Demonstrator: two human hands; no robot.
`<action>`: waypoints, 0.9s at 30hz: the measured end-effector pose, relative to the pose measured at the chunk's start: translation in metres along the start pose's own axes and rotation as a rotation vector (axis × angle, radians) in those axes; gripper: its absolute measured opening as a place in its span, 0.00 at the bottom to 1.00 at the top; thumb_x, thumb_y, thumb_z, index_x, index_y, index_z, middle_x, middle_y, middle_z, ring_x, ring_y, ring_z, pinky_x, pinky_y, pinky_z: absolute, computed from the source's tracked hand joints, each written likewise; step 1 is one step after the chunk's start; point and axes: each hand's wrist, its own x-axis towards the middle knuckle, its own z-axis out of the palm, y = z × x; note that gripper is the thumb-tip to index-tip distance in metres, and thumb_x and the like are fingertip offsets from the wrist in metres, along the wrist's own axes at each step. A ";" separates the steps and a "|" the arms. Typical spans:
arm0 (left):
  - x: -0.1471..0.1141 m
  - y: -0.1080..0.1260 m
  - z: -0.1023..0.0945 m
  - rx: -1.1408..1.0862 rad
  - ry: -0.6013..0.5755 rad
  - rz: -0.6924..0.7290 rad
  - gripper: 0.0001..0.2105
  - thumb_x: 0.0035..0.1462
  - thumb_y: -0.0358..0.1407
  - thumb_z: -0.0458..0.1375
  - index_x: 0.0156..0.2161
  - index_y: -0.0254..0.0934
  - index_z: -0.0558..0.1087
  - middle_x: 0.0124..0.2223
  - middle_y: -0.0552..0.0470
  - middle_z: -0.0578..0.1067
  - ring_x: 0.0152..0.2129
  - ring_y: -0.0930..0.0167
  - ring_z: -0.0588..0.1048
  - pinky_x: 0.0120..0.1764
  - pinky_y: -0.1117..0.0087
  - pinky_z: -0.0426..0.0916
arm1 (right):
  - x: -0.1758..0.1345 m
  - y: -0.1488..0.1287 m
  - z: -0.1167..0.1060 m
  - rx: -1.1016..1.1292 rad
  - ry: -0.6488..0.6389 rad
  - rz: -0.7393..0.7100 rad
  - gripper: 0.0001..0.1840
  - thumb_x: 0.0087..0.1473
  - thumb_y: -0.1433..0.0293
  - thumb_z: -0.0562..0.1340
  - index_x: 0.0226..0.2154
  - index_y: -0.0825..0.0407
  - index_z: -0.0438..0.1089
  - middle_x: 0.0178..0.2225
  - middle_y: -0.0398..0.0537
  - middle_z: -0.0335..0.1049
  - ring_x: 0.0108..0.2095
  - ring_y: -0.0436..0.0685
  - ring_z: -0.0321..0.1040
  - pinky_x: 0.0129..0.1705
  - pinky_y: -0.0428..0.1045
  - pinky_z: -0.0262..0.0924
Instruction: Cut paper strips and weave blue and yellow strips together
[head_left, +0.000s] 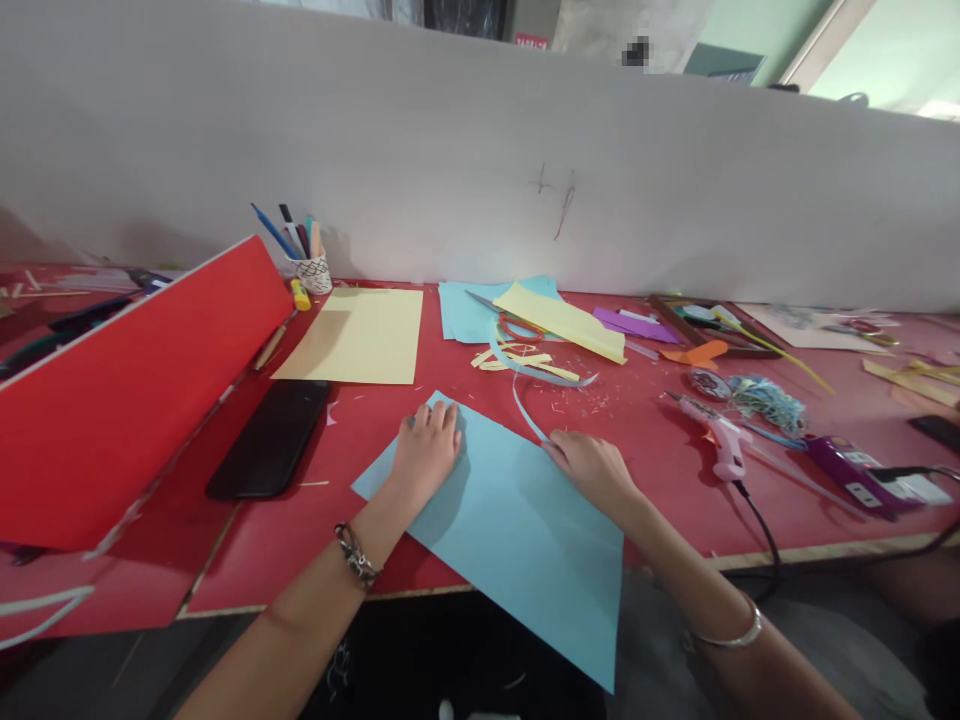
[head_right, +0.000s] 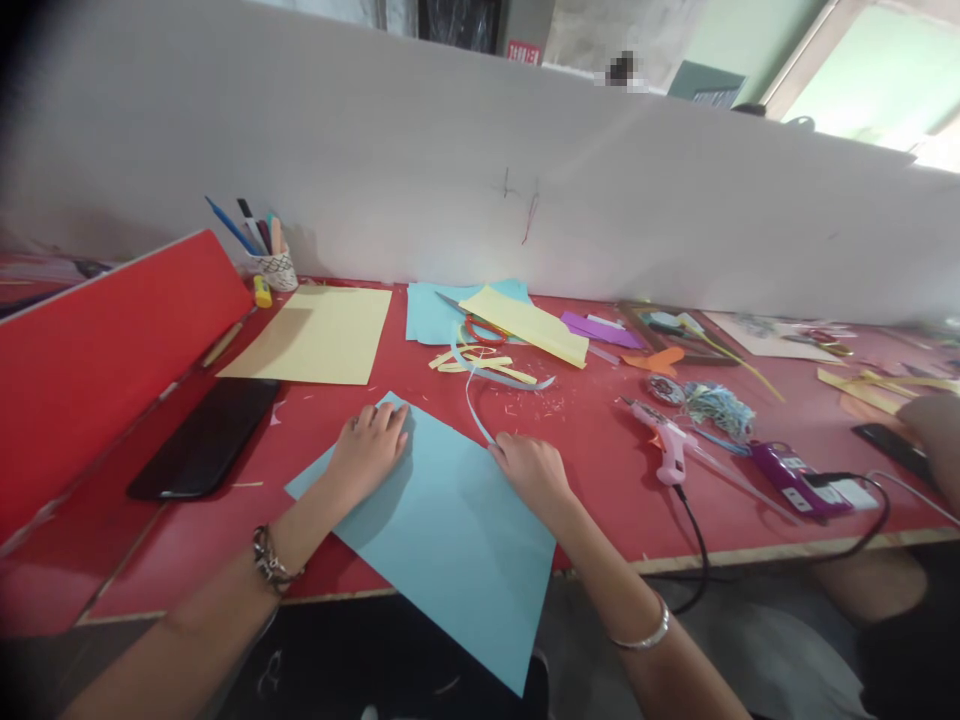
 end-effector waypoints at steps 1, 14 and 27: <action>0.000 0.000 0.000 0.002 0.000 0.000 0.20 0.58 0.32 0.41 0.55 0.30 0.57 0.47 0.41 0.66 0.43 0.62 0.64 0.41 0.62 0.63 | 0.001 0.000 0.000 -0.001 -0.001 0.002 0.15 0.57 0.66 0.47 0.22 0.52 0.60 0.22 0.44 0.63 0.22 0.49 0.57 0.21 0.44 0.36; 0.001 0.000 0.000 0.001 0.010 0.001 0.20 0.57 0.31 0.42 0.54 0.30 0.58 0.47 0.41 0.67 0.43 0.61 0.64 0.40 0.62 0.63 | -0.004 0.015 0.005 0.057 0.028 -0.136 0.14 0.55 0.68 0.47 0.21 0.52 0.56 0.23 0.43 0.61 0.24 0.48 0.55 0.23 0.43 0.39; 0.000 0.000 0.000 -0.010 0.020 0.007 0.19 0.57 0.31 0.42 0.54 0.32 0.59 0.47 0.42 0.67 0.43 0.62 0.65 0.40 0.62 0.63 | -0.008 0.018 0.013 0.132 0.138 -0.073 0.14 0.51 0.66 0.49 0.18 0.52 0.52 0.20 0.41 0.57 0.21 0.48 0.51 0.23 0.43 0.40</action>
